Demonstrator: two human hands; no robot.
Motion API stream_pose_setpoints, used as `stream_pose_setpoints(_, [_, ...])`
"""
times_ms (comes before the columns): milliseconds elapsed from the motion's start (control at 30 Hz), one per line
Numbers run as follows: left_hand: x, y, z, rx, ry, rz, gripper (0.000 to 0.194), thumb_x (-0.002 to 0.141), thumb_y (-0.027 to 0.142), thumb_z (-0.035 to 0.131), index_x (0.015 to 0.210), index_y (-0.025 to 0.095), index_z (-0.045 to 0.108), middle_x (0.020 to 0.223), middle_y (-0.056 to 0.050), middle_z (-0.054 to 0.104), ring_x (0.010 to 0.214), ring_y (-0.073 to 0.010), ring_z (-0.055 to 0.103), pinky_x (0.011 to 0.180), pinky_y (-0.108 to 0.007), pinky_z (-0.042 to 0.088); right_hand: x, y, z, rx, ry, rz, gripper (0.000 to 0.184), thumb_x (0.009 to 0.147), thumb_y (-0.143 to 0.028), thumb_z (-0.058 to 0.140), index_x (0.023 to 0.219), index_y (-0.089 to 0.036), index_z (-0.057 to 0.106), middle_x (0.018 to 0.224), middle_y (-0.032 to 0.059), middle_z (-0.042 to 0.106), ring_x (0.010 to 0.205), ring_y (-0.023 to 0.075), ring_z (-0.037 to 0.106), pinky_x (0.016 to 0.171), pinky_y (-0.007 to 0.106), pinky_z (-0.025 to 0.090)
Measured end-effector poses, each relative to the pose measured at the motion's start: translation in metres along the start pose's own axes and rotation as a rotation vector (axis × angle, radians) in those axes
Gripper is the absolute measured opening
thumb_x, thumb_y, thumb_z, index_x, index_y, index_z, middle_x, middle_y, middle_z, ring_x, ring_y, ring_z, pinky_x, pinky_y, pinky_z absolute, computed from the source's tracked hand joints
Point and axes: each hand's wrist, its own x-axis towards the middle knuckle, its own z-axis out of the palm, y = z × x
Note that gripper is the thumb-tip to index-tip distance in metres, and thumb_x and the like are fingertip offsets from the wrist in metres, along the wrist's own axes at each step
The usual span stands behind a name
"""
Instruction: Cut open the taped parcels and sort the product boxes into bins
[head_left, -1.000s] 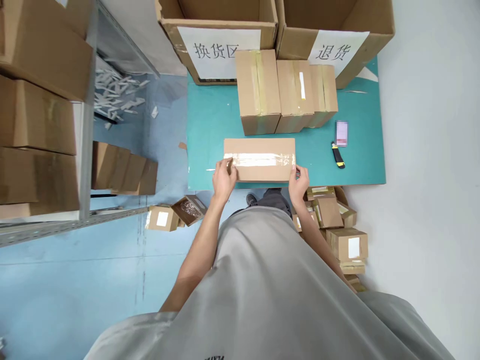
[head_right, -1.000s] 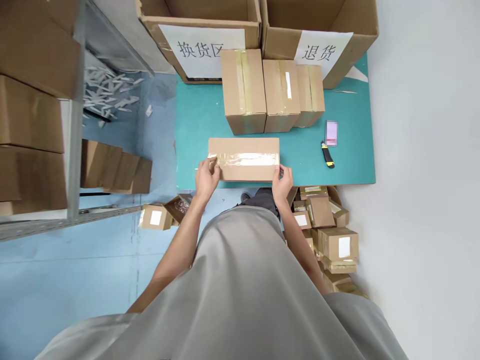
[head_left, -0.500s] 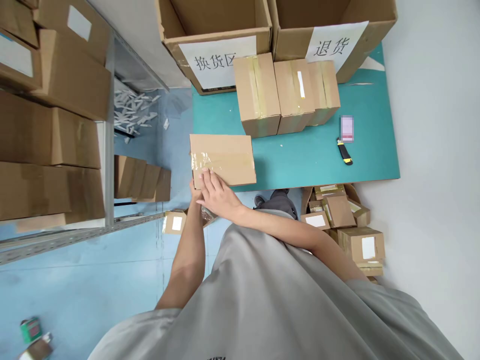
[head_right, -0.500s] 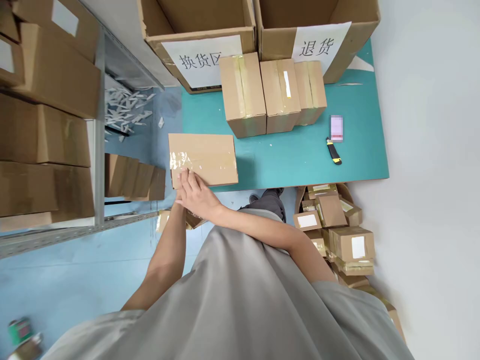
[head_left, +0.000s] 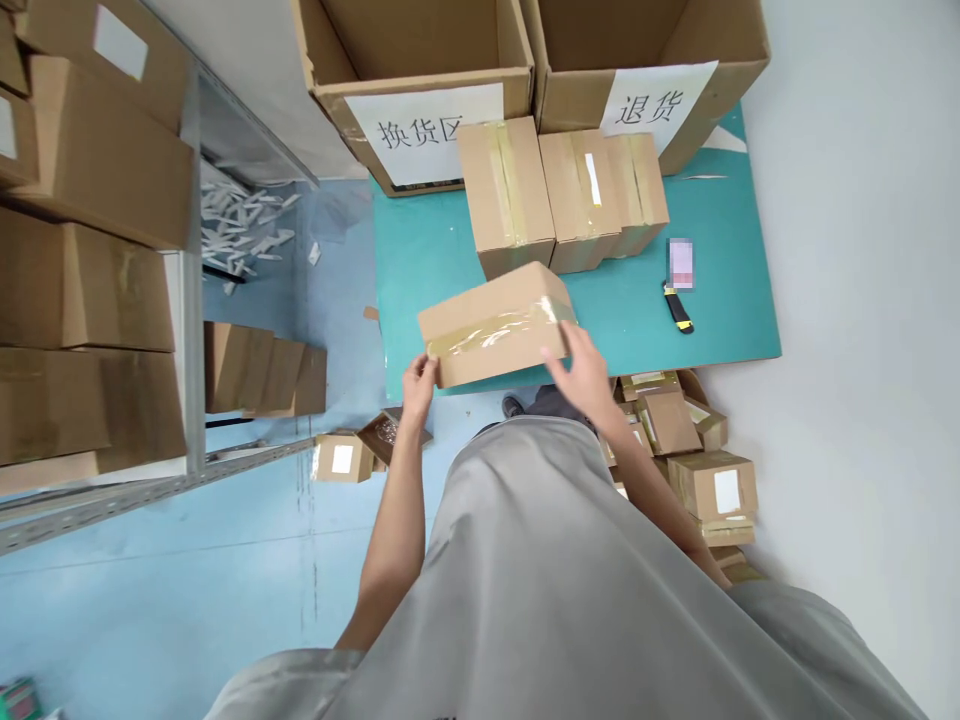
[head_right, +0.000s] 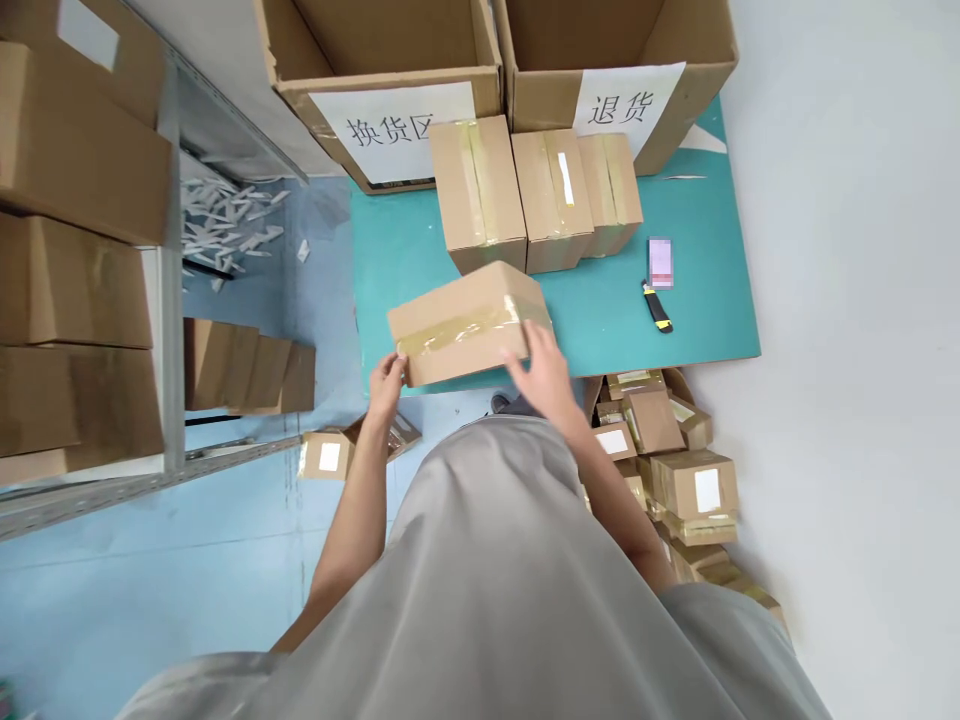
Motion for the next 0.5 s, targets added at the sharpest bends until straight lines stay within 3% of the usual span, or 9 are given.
stream_pose_setpoints(100, [0.002,0.013,0.038,-0.031,-0.001,-0.028,0.037,0.103,0.039,0.072,0.131,0.014,0.074,0.141,-0.019,0.078,0.126,-0.031,0.077,0.118,-0.051,0.061,0.016,0.076,-0.026,0.166,0.063,0.231,0.097,0.101,-0.087,0.059,0.166,-0.015,0.058,0.158,0.0254,0.068,0.139,0.0392,0.072,0.121,0.059,0.059])
stream_pose_setpoints(200, [0.003,0.027,0.059,-0.033,-0.011,-0.029,0.038,0.099,0.036,0.077,0.13,0.015,0.074,0.141,-0.021,0.078,0.12,-0.0303,0.078,0.115,-0.051,0.062,0.025,0.12,-0.035,0.176,0.049,0.303,0.097,0.094,-0.089,0.061,0.151,-0.01,0.07,0.147,0.0275,0.073,0.129,0.0401,0.077,0.116,0.059,0.062])
stream_pose_setpoints(300, [0.004,0.033,0.053,-0.02,0.003,-0.028,0.041,0.097,0.04,0.077,0.128,0.015,0.074,0.14,-0.022,0.078,0.123,-0.0329,0.078,0.113,-0.053,0.063,0.023,0.127,-0.03,0.17,0.03,0.242,0.079,0.1,-0.08,0.06,0.141,-0.015,0.078,0.141,0.0231,0.077,0.127,0.0386,0.078,0.117,0.059,0.061])
stream_pose_setpoints(500, [0.019,0.028,0.013,0.085,0.034,-0.166,0.041,0.088,0.041,0.076,0.121,0.016,0.074,0.133,-0.018,0.081,0.124,-0.0342,0.079,0.115,-0.052,0.062,0.028,0.126,-0.015,0.326,-0.148,0.293,0.057,0.098,-0.065,0.074,0.136,-0.023,0.079,0.141,0.0163,0.081,0.119,0.0333,0.083,0.111,0.053,0.067])
